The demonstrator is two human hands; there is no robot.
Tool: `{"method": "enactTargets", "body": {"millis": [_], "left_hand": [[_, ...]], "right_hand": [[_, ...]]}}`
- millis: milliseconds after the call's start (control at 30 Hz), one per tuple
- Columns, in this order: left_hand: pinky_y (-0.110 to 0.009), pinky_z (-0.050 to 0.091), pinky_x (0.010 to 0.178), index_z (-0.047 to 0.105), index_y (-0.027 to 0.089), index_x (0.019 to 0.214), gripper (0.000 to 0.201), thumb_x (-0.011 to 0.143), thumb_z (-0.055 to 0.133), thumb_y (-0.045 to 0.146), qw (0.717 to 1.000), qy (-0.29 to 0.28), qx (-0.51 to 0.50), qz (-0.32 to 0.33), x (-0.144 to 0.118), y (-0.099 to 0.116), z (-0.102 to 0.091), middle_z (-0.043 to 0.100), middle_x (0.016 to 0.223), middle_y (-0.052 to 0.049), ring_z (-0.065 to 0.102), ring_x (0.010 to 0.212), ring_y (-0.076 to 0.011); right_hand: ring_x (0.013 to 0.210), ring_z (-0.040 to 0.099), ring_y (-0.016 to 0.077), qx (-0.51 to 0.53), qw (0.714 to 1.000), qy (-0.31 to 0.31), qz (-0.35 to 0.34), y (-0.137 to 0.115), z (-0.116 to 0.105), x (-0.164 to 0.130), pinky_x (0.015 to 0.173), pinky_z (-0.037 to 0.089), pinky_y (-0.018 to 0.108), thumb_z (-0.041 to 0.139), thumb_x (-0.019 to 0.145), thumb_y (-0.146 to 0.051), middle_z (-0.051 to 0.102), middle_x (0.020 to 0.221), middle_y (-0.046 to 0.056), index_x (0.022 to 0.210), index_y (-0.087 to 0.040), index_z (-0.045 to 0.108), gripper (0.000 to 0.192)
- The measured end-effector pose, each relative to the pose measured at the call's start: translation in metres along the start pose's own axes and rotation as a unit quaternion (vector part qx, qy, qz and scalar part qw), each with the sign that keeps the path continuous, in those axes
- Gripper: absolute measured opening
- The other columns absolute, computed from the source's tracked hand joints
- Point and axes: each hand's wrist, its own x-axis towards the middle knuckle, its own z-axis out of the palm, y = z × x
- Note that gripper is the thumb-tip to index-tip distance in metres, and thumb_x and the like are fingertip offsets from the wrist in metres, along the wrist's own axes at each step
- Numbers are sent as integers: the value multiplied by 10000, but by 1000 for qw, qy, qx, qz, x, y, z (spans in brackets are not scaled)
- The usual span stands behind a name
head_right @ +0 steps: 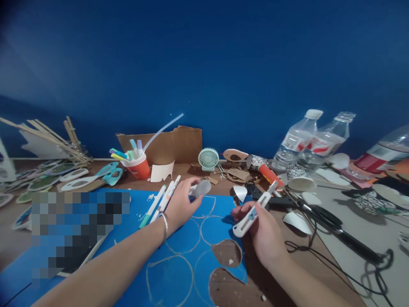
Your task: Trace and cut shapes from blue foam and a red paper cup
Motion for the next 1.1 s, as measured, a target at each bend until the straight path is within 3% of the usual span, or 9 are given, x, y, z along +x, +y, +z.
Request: {"method": "enactTargets", "body": {"millis": [100,200,633,1100], "left_hand": [[-413,393,891,465,201,1101,402,711,564,189,1000,-6,-3,6,0,-1,0,544,1081,-63,478,1021,-234],[-414,391,900,459,202,1108,419,704,569,178,1000,-12,-8,11,0,-1,-1,534,1092,-63,473,1028,-231],[-385,399,951,437,229,1154,475,711,493,66,997,-51,-58,28,-2,4,-1,510,1177,-53,470,1092,-206],[-348,459,889,468,261,1154,455,730,561,123,989,-79,-126,-9,-2,5,-1,589,1131,-23,560,1017,-185]], "right_hand": [[549,530,156,5,999,-17,37,2,-2,0,484,394,250,447,824,-461,574,562,12,695,-203,551,307],[498,487,131,-6,999,-18,36,1,-2,-1,457,362,227,444,826,-461,535,507,-4,680,-199,541,316],[483,471,124,-11,999,-15,45,-4,4,-4,445,339,224,462,814,-461,529,495,0,650,-187,538,328],[491,464,128,-23,999,-30,39,1,-1,0,443,326,228,442,827,-470,525,514,-6,683,-193,528,323]]}}
